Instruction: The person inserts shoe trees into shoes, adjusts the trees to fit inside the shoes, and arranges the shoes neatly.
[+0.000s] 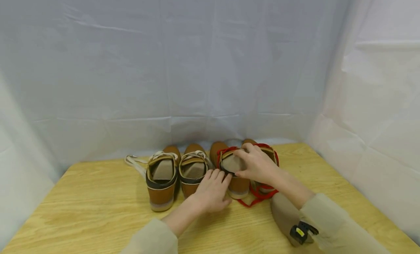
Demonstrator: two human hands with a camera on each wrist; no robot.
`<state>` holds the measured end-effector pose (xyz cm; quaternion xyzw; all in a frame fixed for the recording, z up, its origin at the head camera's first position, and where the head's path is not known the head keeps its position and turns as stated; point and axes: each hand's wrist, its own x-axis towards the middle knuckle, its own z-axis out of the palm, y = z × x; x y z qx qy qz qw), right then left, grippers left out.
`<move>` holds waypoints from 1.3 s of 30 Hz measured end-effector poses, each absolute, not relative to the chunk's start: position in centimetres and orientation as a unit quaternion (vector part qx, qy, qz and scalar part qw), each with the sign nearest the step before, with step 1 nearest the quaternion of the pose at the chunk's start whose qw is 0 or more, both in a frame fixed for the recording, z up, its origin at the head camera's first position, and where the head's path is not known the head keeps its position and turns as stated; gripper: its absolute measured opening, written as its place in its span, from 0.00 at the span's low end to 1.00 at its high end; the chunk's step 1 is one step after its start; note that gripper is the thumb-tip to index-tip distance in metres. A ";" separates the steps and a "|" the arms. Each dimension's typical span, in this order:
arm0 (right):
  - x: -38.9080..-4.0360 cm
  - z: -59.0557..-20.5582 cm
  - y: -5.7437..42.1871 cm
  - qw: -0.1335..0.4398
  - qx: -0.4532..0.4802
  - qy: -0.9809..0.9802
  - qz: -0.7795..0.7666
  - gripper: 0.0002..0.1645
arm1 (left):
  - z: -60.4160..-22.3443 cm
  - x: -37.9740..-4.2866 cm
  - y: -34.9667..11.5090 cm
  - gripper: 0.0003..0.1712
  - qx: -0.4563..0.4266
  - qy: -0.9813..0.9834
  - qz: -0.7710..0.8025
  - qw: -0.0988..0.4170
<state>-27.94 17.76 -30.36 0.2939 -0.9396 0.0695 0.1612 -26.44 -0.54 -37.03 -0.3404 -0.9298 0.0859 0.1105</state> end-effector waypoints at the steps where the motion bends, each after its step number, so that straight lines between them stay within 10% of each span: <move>1: -28.0 -30.4 17.7 0.160 0.293 -0.940 0.071 0.34 | -37.0 -26.4 -0.5 0.43 -0.339 -0.930 0.089 0.110; 39: -29.5 -31.0 16.3 0.128 0.270 -0.953 0.058 0.34 | -37.5 -26.2 -0.5 0.43 -0.327 -0.928 0.108 0.139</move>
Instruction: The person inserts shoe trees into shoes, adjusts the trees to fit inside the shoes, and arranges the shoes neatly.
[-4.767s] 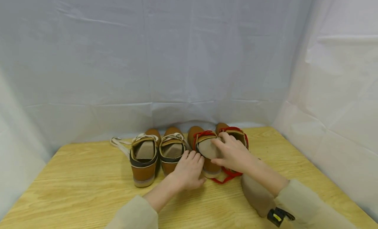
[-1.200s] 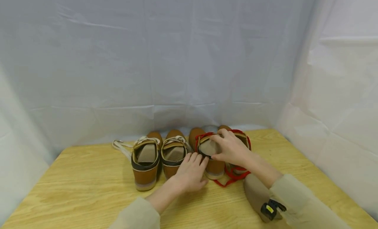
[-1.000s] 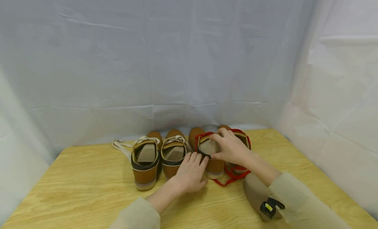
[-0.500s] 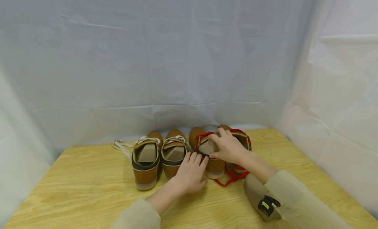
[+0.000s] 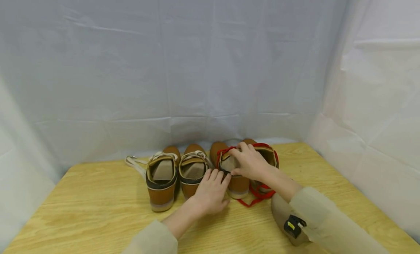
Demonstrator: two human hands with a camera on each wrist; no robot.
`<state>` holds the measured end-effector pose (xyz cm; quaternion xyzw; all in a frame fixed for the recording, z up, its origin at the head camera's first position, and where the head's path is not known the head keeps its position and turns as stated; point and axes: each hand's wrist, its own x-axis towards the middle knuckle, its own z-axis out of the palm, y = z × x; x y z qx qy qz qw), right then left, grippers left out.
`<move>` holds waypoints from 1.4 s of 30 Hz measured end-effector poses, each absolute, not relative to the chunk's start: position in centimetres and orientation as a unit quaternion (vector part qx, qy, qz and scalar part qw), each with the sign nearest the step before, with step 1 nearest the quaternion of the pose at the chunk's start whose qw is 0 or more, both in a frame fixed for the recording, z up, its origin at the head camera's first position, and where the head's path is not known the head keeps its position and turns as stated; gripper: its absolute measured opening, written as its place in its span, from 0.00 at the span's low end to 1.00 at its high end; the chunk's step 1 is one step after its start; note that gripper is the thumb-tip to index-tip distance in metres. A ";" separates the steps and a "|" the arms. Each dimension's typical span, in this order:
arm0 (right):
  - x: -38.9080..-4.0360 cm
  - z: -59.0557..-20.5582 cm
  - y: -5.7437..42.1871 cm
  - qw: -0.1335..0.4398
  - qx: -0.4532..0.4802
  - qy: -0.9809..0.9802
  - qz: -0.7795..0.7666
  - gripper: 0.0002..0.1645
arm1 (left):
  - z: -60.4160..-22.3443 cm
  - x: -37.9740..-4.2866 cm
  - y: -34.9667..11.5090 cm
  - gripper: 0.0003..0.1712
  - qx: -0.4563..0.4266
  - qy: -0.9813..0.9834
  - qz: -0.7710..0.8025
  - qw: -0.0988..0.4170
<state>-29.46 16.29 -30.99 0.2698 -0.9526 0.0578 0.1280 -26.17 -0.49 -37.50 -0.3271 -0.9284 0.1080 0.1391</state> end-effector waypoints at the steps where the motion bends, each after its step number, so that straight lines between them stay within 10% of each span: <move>1: -29.5 -31.0 16.3 0.128 0.270 -0.953 0.055 0.34 | -37.5 -26.2 -0.5 0.43 -0.328 -0.928 0.109 0.141; 42: -30.7 -31.6 15.4 0.111 0.281 -0.953 0.024 0.33 | -37.6 -26.2 -0.9 0.41 -0.342 -0.918 0.110 0.168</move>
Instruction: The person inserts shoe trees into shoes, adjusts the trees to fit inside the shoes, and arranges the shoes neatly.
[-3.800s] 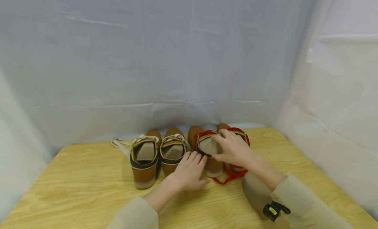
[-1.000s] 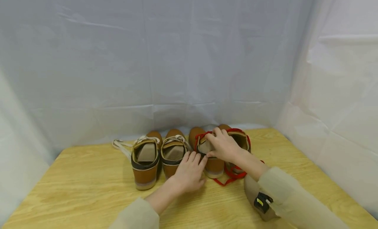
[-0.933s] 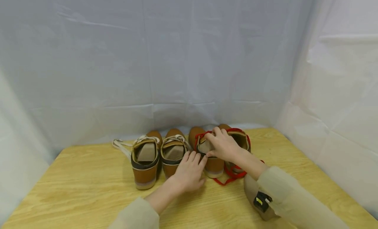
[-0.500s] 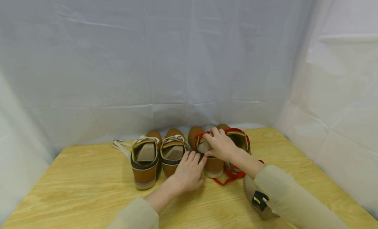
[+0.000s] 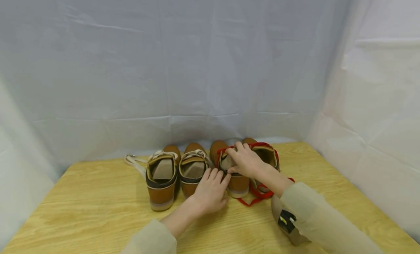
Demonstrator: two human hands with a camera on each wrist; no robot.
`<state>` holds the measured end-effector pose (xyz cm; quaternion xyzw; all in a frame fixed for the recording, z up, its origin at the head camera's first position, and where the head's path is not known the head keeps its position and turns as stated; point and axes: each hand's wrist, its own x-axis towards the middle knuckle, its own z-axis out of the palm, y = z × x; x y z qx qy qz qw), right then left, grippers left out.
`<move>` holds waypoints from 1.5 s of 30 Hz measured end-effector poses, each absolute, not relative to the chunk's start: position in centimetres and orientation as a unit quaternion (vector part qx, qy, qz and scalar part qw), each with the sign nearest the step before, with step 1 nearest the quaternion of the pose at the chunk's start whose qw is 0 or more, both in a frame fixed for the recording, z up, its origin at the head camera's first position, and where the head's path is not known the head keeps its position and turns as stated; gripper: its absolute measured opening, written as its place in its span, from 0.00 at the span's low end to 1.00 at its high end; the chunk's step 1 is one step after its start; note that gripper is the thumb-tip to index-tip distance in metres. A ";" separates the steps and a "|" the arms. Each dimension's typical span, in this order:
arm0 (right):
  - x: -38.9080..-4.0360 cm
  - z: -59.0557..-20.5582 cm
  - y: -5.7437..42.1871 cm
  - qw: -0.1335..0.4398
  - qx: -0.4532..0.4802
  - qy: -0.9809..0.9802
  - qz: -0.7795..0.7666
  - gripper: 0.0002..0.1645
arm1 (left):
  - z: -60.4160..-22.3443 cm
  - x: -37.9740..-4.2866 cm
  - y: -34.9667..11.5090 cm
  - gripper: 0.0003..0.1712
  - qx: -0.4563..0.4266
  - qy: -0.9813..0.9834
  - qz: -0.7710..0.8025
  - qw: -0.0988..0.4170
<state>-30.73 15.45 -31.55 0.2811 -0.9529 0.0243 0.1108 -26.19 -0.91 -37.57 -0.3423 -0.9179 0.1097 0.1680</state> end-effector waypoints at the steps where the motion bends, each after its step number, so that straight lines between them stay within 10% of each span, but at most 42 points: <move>1: -30.8 -31.5 15.5 0.106 0.282 -0.953 0.027 0.34 | -37.5 -26.2 -0.9 0.41 -0.343 -0.917 0.110 0.170; 13: -31.4 -30.2 16.8 0.045 0.301 -0.952 0.042 0.34 | -37.1 -26.3 -0.8 0.41 -0.342 -0.919 0.109 0.162; 45: -31.2 -32.3 15.2 0.116 0.267 -0.957 0.004 0.31 | -37.4 -26.2 -0.9 0.40 -0.338 -0.923 0.110 0.149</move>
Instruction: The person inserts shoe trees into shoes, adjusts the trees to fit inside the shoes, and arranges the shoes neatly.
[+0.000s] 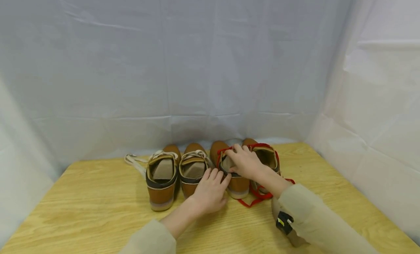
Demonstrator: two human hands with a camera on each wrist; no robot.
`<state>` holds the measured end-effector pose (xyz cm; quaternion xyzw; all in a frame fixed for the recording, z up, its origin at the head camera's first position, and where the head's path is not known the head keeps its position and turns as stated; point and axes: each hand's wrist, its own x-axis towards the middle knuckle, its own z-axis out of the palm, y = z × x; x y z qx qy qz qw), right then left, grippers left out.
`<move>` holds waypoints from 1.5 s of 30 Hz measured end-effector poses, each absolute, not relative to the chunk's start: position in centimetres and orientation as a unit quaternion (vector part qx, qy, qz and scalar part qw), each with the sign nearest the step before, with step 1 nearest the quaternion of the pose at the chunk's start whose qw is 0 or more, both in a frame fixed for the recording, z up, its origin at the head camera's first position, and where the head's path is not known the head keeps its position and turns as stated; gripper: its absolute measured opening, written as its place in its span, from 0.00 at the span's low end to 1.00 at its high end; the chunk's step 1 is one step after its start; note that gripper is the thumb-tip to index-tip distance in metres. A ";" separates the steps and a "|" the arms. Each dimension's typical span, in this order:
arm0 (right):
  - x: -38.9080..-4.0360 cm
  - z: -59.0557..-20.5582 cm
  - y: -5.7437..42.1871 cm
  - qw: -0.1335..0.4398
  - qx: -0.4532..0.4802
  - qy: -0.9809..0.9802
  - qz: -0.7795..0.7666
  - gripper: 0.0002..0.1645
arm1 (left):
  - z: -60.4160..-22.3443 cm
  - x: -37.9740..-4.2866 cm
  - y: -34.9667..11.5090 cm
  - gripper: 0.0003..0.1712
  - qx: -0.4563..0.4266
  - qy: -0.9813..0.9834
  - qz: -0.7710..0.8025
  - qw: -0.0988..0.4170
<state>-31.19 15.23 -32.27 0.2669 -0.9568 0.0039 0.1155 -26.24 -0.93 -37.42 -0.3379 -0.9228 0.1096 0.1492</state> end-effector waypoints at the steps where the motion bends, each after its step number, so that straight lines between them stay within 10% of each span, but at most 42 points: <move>1: -31.2 -32.4 15.2 0.119 0.267 -0.956 0.001 0.31 | -37.4 -26.2 -0.9 0.40 -0.338 -0.923 0.109 0.151; 45: -31.8 -33.1 14.5 0.144 0.244 -0.954 -0.097 0.32 | -37.0 -26.0 -1.0 0.39 -0.341 -0.916 0.133 0.166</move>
